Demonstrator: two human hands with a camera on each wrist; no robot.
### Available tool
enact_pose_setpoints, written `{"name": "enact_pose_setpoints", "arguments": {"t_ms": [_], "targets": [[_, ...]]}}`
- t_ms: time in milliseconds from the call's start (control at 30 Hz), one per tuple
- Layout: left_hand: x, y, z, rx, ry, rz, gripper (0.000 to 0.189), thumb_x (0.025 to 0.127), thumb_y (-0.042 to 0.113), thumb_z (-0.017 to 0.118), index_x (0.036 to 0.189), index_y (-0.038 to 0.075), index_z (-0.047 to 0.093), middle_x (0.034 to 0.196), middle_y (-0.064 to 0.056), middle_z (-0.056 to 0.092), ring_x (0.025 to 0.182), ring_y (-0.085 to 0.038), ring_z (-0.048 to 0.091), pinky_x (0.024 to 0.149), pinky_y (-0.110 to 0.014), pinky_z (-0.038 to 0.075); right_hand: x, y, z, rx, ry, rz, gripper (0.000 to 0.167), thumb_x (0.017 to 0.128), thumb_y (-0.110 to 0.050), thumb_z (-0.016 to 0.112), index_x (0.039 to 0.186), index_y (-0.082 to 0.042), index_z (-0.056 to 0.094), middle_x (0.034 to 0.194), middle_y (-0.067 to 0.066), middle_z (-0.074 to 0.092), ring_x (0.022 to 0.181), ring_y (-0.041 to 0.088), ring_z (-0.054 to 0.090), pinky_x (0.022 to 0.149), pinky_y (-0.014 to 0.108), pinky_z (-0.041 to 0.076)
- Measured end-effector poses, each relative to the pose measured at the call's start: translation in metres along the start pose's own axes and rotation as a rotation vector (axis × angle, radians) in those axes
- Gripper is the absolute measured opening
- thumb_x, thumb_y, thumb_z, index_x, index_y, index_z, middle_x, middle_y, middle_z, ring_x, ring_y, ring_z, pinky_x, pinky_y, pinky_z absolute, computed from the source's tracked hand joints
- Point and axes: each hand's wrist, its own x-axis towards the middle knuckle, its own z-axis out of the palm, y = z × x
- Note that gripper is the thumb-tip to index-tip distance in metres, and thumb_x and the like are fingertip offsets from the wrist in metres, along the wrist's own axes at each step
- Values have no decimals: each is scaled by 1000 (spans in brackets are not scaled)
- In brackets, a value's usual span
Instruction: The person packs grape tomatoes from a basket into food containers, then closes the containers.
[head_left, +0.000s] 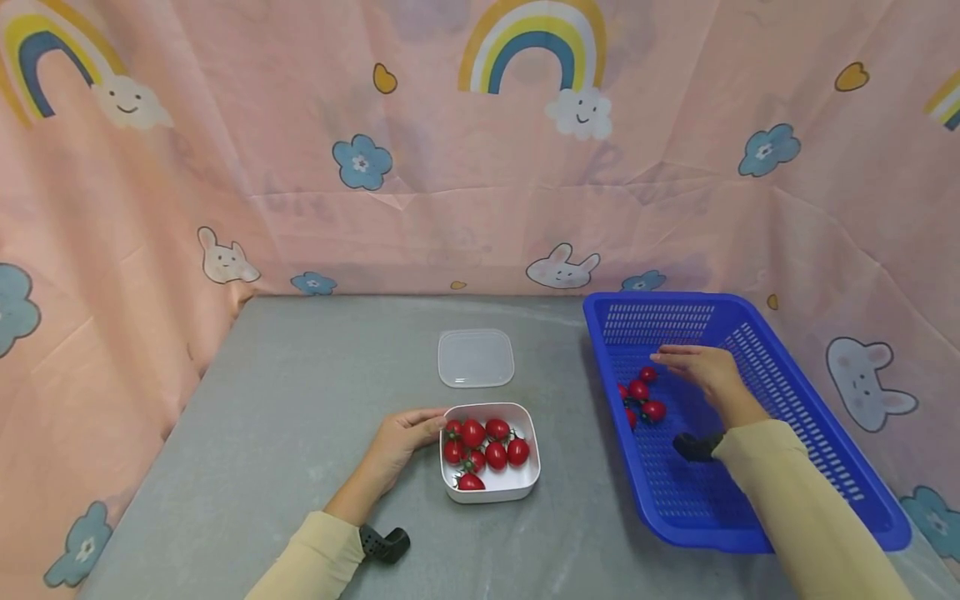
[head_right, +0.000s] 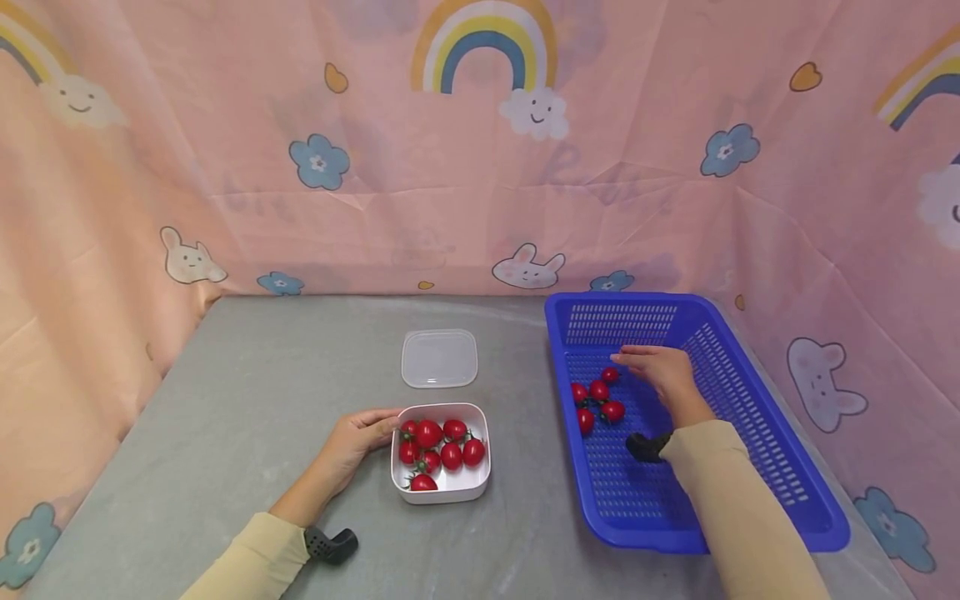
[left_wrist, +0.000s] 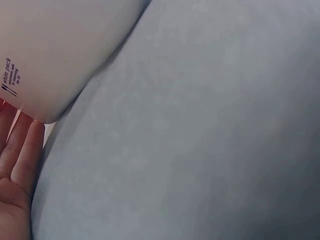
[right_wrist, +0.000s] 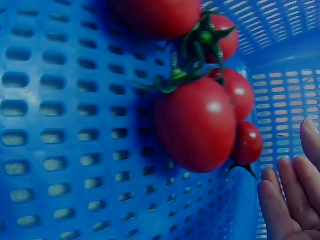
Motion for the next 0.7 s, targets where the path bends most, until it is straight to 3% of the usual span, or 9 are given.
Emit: {"name": "enact_pose_setpoints", "arguments": {"t_ms": [100, 267, 433, 533, 633, 700], "targets": [[0, 0, 0, 2, -1, 5, 37, 94, 13, 67, 122, -12, 64, 113, -10, 75, 92, 0, 69, 87, -21, 55, 1, 3, 1, -25, -46, -13, 74, 96, -41, 64, 152, -1, 35, 158, 20, 28, 147, 39, 29, 117, 69, 14], [1, -1, -1, 4, 1, 3, 36, 93, 14, 68, 120, -10, 66, 111, -6, 75, 93, -2, 69, 87, -22, 55, 4, 7, 4, -31, -53, -56, 71, 95, -33, 68, 148, 5, 39, 153, 25, 34, 145, 41, 33, 118, 63, 21], [1, -1, -1, -5, 3, 3, 36, 93, 12, 68, 121, -11, 65, 111, -7, 75, 92, -1, 69, 87, -21, 55, 9, 10, 8, -101, -49, -123, 67, 94, -30, 69, 143, 8, 45, 148, 27, 42, 139, 40, 44, 115, 55, 33], [0, -1, -1, -12, 0, 7, 37, 93, 12, 67, 121, -12, 64, 111, -8, 75, 92, -1, 69, 87, -21, 55, 12, 11, 10, -188, -4, -204, 61, 91, -29, 73, 135, 9, 55, 136, 25, 57, 111, 18, 68, 105, 42, 49], [0, -1, -1, -13, 3, 10, 37, 93, 12, 68, 121, -12, 64, 110, -7, 75, 92, -1, 69, 87, -21, 55, 15, 12, 11, -216, 38, -260, 56, 88, -25, 77, 127, 11, 61, 124, 25, 65, 81, -9, 62, 83, 24, 58], [0, -1, 0, -9, 7, 12, 36, 93, 12, 68, 120, -11, 65, 109, -5, 76, 92, -1, 69, 86, -21, 55, 16, 13, 11, -227, 44, -278, 55, 87, -25, 78, 125, 12, 62, 123, 26, 66, 77, -14, 58, 75, 17, 57]]}}
